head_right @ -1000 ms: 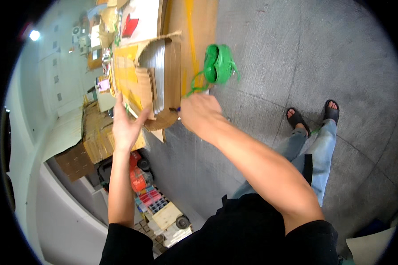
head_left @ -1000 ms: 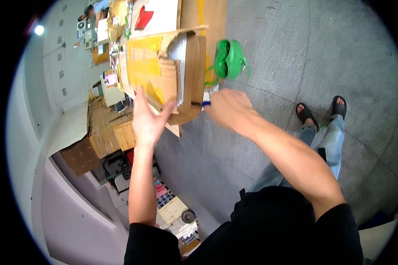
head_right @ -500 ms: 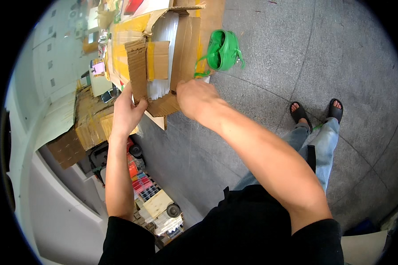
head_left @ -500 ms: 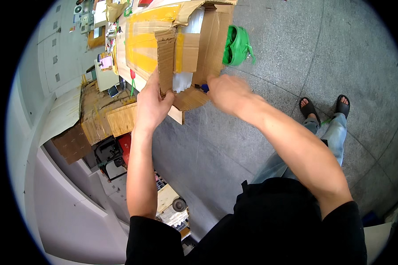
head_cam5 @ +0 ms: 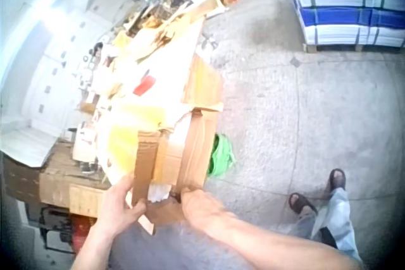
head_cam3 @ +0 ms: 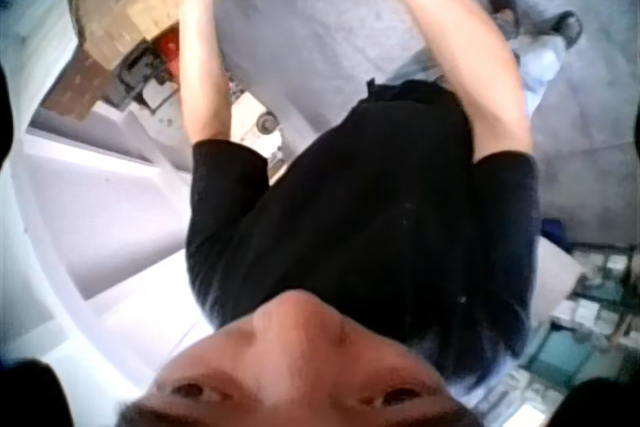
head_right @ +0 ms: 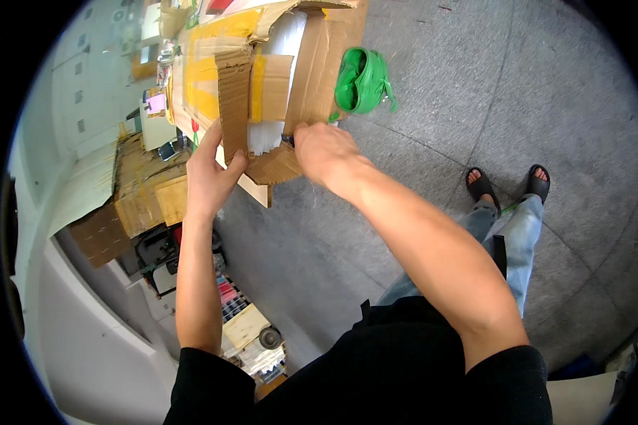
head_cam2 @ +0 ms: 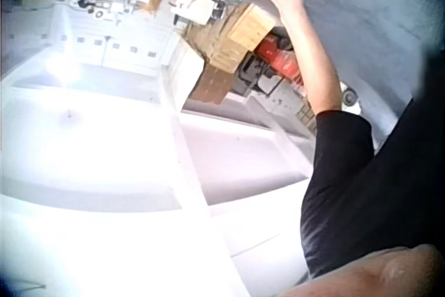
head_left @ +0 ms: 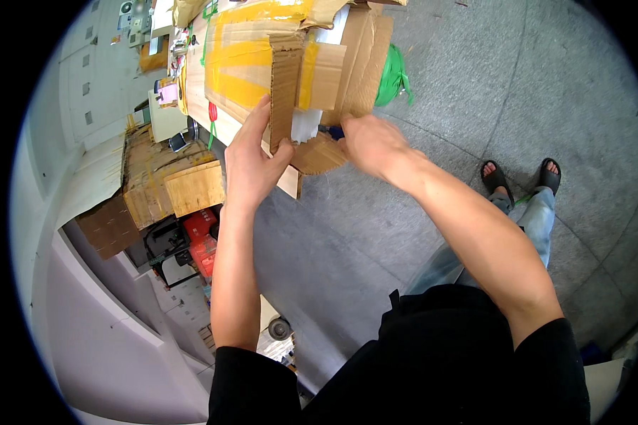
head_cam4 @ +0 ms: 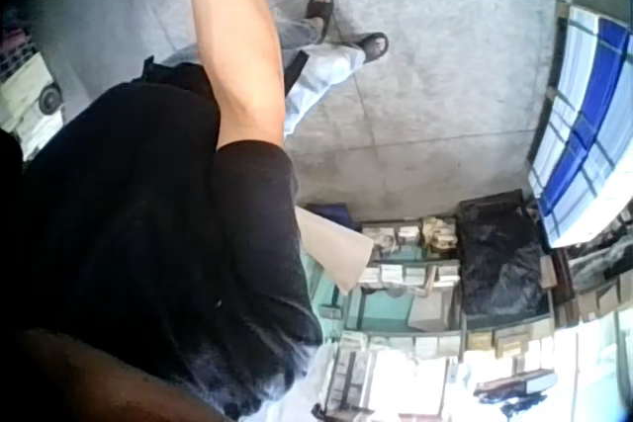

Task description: The person uses a box cutter to cut a cardboard box and then applies packing tape to seal it. They repeatedly cut and tape the box, adjusting its position on the table throughout the process.

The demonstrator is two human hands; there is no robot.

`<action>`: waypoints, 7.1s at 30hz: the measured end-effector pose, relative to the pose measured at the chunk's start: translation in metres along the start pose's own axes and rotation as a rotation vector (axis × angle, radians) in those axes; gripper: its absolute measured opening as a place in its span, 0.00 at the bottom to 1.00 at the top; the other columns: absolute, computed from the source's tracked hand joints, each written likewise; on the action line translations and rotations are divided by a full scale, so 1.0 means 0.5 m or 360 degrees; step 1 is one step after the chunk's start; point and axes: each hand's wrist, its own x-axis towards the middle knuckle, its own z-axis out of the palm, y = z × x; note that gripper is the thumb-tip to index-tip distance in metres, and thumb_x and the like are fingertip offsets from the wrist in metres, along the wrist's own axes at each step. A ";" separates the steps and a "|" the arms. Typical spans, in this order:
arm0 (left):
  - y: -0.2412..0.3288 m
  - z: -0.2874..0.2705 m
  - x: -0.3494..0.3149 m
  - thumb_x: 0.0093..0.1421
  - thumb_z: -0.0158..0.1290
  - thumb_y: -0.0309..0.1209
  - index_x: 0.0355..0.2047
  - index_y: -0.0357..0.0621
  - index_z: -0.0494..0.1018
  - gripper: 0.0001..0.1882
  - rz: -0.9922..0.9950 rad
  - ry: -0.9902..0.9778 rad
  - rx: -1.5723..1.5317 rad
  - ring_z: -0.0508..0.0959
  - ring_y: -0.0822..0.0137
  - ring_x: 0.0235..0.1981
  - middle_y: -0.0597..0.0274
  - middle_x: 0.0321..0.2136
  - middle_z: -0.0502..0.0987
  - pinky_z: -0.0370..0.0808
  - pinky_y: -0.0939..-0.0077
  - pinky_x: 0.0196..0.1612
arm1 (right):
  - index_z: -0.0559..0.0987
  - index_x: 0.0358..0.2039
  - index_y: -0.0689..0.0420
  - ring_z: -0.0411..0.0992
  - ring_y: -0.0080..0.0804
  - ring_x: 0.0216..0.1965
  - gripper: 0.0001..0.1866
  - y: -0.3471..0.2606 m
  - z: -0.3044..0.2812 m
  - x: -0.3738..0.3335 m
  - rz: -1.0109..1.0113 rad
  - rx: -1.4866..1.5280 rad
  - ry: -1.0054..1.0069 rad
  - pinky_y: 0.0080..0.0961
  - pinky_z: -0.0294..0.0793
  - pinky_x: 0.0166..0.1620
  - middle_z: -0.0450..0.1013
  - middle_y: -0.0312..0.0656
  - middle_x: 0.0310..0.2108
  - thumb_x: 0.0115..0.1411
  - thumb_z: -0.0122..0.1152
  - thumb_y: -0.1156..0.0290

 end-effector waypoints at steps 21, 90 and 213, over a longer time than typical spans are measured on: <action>-0.152 0.036 0.071 0.73 0.51 0.41 0.68 0.45 0.70 0.27 0.0002 0.0186 -0.0340 0.66 0.48 0.71 0.46 0.70 0.68 0.59 0.55 0.72 | 0.77 0.54 0.66 0.82 0.57 0.46 0.16 -0.029 0.011 0.016 -0.0096 -0.0255 0.0022 0.48 0.82 0.50 0.82 0.61 0.40 0.71 0.53 0.70; -0.039 -0.078 0.016 0.70 0.54 0.32 0.54 0.32 0.76 0.17 -0.0225 -0.0613 -0.0138 0.76 0.62 0.54 0.54 0.52 0.77 0.69 0.69 0.60 | 0.80 0.40 0.64 0.81 0.53 0.27 0.11 0.056 0.145 0.037 -0.0416 0.1322 0.0325 0.45 0.80 0.33 0.81 0.57 0.31 0.67 0.60 0.68; 0.080 -0.161 0.114 0.53 0.58 0.19 0.44 0.53 0.83 0.19 0.1737 -0.0191 0.0541 0.79 0.65 0.47 0.72 0.39 0.80 0.47 0.30 0.78 | 0.85 0.48 0.51 0.82 0.41 0.45 0.14 -0.015 -0.139 -0.009 0.0010 -0.0977 0.1456 0.39 0.77 0.49 0.82 0.43 0.40 0.66 0.56 0.67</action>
